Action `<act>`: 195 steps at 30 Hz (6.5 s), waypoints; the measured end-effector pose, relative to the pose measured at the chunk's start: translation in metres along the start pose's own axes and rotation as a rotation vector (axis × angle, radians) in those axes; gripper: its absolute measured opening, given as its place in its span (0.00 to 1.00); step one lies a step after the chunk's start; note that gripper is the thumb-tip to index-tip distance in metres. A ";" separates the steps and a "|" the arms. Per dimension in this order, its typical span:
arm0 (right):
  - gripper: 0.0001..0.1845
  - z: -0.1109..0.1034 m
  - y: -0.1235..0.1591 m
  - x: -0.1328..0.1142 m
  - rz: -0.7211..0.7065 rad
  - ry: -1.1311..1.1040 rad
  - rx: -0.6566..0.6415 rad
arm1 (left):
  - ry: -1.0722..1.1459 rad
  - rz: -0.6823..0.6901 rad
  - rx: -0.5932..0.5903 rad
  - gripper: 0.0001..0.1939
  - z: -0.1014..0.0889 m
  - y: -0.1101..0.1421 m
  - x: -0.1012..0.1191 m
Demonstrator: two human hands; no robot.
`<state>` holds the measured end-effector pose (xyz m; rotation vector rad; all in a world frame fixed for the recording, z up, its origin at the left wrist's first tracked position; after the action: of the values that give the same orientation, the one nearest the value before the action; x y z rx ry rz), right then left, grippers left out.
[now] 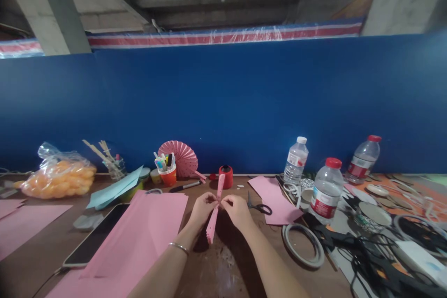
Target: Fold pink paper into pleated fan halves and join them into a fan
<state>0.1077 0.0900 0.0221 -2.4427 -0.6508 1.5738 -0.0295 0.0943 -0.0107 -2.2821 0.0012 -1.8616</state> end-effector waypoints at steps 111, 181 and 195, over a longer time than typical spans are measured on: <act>0.05 0.018 -0.005 0.042 0.383 -0.768 0.045 | 0.469 -0.114 -0.140 0.11 0.017 -0.001 -0.008; 0.06 0.015 -0.005 0.040 0.260 -0.587 0.100 | 0.418 -0.287 -0.248 0.14 0.025 0.001 -0.009; 0.10 0.004 -0.007 0.024 0.118 -0.269 0.150 | 0.381 -0.329 -0.189 0.11 0.024 0.005 -0.006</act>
<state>0.1106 0.1059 0.0031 -2.2194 -0.4145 1.9421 -0.0064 0.0940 -0.0216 -2.1010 -0.1573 -2.5417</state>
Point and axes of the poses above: each hand's wrist, its own y-axis away from the middle knuckle, its own z-axis out of the palm, x = y × z, the point moved 7 cm from there along -y, towards the middle knuckle, and after that the axes turned 4 degrees about -y, right-handed, at the moved point
